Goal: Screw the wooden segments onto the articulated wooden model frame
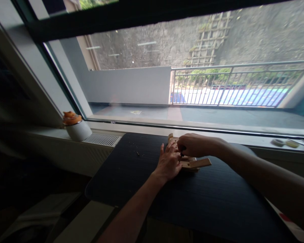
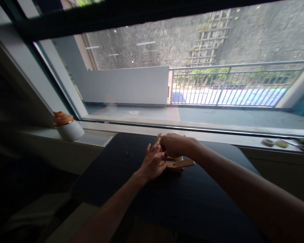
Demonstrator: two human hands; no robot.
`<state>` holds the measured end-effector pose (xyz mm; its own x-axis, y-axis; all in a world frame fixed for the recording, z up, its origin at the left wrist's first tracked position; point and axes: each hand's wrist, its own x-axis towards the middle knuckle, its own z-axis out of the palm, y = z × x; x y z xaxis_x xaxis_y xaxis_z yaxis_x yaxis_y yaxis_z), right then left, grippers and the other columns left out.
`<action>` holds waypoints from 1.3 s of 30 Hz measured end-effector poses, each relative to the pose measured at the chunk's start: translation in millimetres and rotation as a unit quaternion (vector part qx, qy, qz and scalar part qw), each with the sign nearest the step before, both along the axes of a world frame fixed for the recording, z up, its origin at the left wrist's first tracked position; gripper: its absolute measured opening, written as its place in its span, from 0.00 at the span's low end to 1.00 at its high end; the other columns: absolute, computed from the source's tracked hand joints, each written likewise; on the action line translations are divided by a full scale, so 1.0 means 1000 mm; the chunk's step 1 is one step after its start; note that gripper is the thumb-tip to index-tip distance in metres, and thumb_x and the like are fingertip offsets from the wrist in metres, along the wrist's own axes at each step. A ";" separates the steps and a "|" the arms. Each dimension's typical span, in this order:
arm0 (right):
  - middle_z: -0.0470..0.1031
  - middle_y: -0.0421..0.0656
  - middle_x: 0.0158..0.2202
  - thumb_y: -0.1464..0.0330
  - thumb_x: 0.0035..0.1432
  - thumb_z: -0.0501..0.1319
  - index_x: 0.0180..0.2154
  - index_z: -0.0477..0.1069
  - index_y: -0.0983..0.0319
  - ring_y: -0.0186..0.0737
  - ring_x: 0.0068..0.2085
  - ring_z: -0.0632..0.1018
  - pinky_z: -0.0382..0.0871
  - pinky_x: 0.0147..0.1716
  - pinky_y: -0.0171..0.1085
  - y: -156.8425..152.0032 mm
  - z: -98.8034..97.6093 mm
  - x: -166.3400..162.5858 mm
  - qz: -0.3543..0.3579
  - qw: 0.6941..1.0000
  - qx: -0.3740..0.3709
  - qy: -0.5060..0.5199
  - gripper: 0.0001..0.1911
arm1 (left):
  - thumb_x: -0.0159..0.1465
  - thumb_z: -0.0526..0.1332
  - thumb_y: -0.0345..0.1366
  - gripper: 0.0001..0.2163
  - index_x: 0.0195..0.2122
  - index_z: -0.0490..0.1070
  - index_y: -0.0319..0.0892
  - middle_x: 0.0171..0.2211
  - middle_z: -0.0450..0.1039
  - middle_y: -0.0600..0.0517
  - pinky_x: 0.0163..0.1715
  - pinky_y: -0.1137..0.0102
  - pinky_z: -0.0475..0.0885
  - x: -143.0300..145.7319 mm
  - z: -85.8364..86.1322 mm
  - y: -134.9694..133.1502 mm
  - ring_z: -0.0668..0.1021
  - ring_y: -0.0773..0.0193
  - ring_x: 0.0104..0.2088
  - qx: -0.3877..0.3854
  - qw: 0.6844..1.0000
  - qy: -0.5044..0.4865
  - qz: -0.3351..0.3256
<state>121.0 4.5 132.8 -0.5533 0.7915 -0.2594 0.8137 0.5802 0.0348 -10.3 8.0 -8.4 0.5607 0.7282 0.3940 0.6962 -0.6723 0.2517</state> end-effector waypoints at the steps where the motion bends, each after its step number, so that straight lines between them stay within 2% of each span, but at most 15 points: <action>1: 0.75 0.46 0.28 0.75 0.52 0.57 0.29 0.76 0.68 0.32 0.26 0.67 0.55 0.27 0.32 -0.001 0.000 0.000 -0.002 1.000 0.002 -0.002 0.09 | 0.58 0.63 0.37 0.11 0.42 0.71 0.45 0.63 0.54 0.45 0.63 0.46 0.42 0.000 -0.001 0.001 0.53 0.52 0.65 -0.007 1.000 -0.005 -0.006; 3: 0.76 0.47 0.29 0.75 0.52 0.57 0.30 0.76 0.68 0.33 0.27 0.68 0.56 0.27 0.33 -0.002 0.000 -0.001 -0.007 1.000 0.004 -0.004 0.09 | 0.57 0.63 0.37 0.16 0.47 0.68 0.46 0.63 0.55 0.46 0.63 0.47 0.43 0.000 -0.002 0.001 0.54 0.54 0.65 -0.024 0.999 -0.019 -0.012; 6: 0.76 0.48 0.30 0.74 0.53 0.56 0.31 0.76 0.68 0.33 0.27 0.69 0.56 0.26 0.32 -0.003 0.000 0.000 -0.013 1.000 0.003 -0.003 0.10 | 0.55 0.64 0.36 0.29 0.58 0.57 0.46 0.64 0.53 0.44 0.63 0.48 0.46 -0.002 -0.007 -0.001 0.56 0.54 0.64 -0.042 0.997 -0.059 -0.013; 9: 0.76 0.47 0.31 0.75 0.52 0.57 0.32 0.76 0.68 0.33 0.27 0.69 0.55 0.25 0.32 -0.003 -0.001 0.000 -0.012 1.000 0.002 0.001 0.09 | 0.54 0.65 0.35 0.34 0.60 0.52 0.45 0.62 0.55 0.43 0.62 0.48 0.49 -0.007 -0.016 -0.008 0.59 0.52 0.63 -0.033 0.990 -0.138 0.004; 14: 0.76 0.47 0.29 0.74 0.50 0.57 0.31 0.77 0.67 0.33 0.26 0.69 0.53 0.24 0.33 -0.001 -0.001 0.000 -0.016 1.000 0.002 0.009 0.09 | 0.52 0.66 0.31 0.30 0.56 0.58 0.44 0.47 0.69 0.47 0.53 0.57 0.65 -0.008 -0.035 -0.017 0.71 0.56 0.49 -0.042 0.953 -0.290 0.074; 19: 0.77 0.48 0.31 0.74 0.51 0.56 0.33 0.77 0.67 0.34 0.27 0.71 0.54 0.24 0.32 -0.002 -0.001 0.001 -0.018 1.000 0.009 0.020 0.11 | 0.52 0.66 0.30 0.26 0.52 0.64 0.45 0.42 0.71 0.51 0.50 0.61 0.68 -0.003 -0.039 -0.013 0.74 0.60 0.44 -0.096 0.929 -0.343 0.102; 21: 0.77 0.47 0.31 0.74 0.51 0.56 0.33 0.77 0.66 0.34 0.28 0.71 0.55 0.25 0.32 -0.002 -0.002 0.002 -0.018 1.000 0.010 0.023 0.11 | 0.52 0.66 0.29 0.25 0.52 0.64 0.45 0.42 0.72 0.50 0.50 0.60 0.68 -0.004 -0.038 -0.015 0.74 0.59 0.44 -0.071 0.930 -0.344 0.107; 23: 0.77 0.47 0.32 0.73 0.50 0.57 0.33 0.77 0.65 0.35 0.29 0.72 0.56 0.26 0.32 -0.001 -0.004 0.003 -0.021 0.999 0.009 0.025 0.11 | 0.54 0.65 0.28 0.22 0.50 0.65 0.43 0.41 0.72 0.49 0.49 0.60 0.68 -0.006 -0.036 -0.021 0.74 0.59 0.44 -0.011 0.934 -0.338 0.112; 26: 0.77 0.47 0.34 0.74 0.50 0.57 0.34 0.77 0.64 0.37 0.31 0.73 0.58 0.27 0.33 0.000 -0.005 0.004 -0.027 0.999 0.007 0.027 0.12 | 0.59 0.59 0.30 0.05 0.37 0.71 0.41 0.32 0.74 0.49 0.45 0.61 0.70 -0.008 -0.036 -0.036 0.75 0.59 0.37 0.049 0.941 -0.309 0.131; 27: 0.77 0.47 0.33 0.74 0.49 0.57 0.34 0.77 0.64 0.38 0.31 0.73 0.58 0.27 0.33 0.000 -0.006 0.004 -0.027 0.999 0.006 0.025 0.12 | 0.62 0.57 0.31 0.05 0.35 0.73 0.42 0.30 0.74 0.49 0.43 0.64 0.71 -0.007 -0.037 -0.041 0.76 0.60 0.35 0.032 0.946 -0.296 0.126; 28: 0.77 0.47 0.33 0.74 0.49 0.57 0.34 0.77 0.64 0.38 0.31 0.73 0.58 0.27 0.33 0.000 -0.006 0.004 -0.026 0.999 0.005 0.023 0.12 | 0.63 0.56 0.31 0.07 0.37 0.74 0.42 0.30 0.76 0.49 0.40 0.66 0.72 -0.006 -0.038 -0.046 0.77 0.61 0.34 0.001 0.950 -0.292 0.110; 29: 0.77 0.46 0.32 0.75 0.49 0.57 0.34 0.77 0.64 0.38 0.30 0.73 0.58 0.27 0.33 0.000 -0.006 0.004 -0.026 0.999 0.004 0.021 0.12 | 0.63 0.55 0.32 0.10 0.42 0.74 0.42 0.32 0.78 0.48 0.40 0.68 0.73 -0.004 -0.039 -0.050 0.79 0.61 0.34 -0.047 0.950 -0.290 0.101; 32: 0.77 0.46 0.31 0.74 0.50 0.56 0.33 0.78 0.64 0.38 0.30 0.73 0.58 0.27 0.33 -0.001 -0.005 0.003 -0.025 1.000 0.003 0.018 0.12 | 0.65 0.54 0.35 0.15 0.51 0.71 0.39 0.32 0.80 0.46 0.38 0.69 0.74 0.006 -0.042 -0.055 0.81 0.58 0.33 -0.152 0.931 -0.305 0.129; 36: 0.77 0.46 0.33 0.74 0.50 0.57 0.33 0.78 0.64 0.38 0.32 0.74 0.59 0.28 0.33 -0.001 -0.006 0.003 -0.030 0.999 0.004 0.022 0.11 | 0.66 0.52 0.37 0.18 0.54 0.69 0.35 0.29 0.80 0.44 0.39 0.67 0.74 0.020 -0.044 -0.049 0.81 0.56 0.33 -0.206 0.912 -0.327 0.136; 39: 0.78 0.45 0.33 0.74 0.50 0.57 0.33 0.78 0.63 0.38 0.32 0.74 0.59 0.30 0.33 -0.001 -0.006 0.004 -0.030 0.999 0.001 0.025 0.11 | 0.66 0.52 0.37 0.17 0.51 0.71 0.37 0.32 0.80 0.44 0.39 0.68 0.74 0.028 -0.043 -0.043 0.81 0.57 0.35 -0.218 0.908 -0.321 0.159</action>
<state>125.5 3.1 126.6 -0.5170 0.8242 -0.2312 0.8480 0.5300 -0.0068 17.6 -34.7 -51.3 0.0518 0.9781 0.2017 0.4529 -0.2030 0.8681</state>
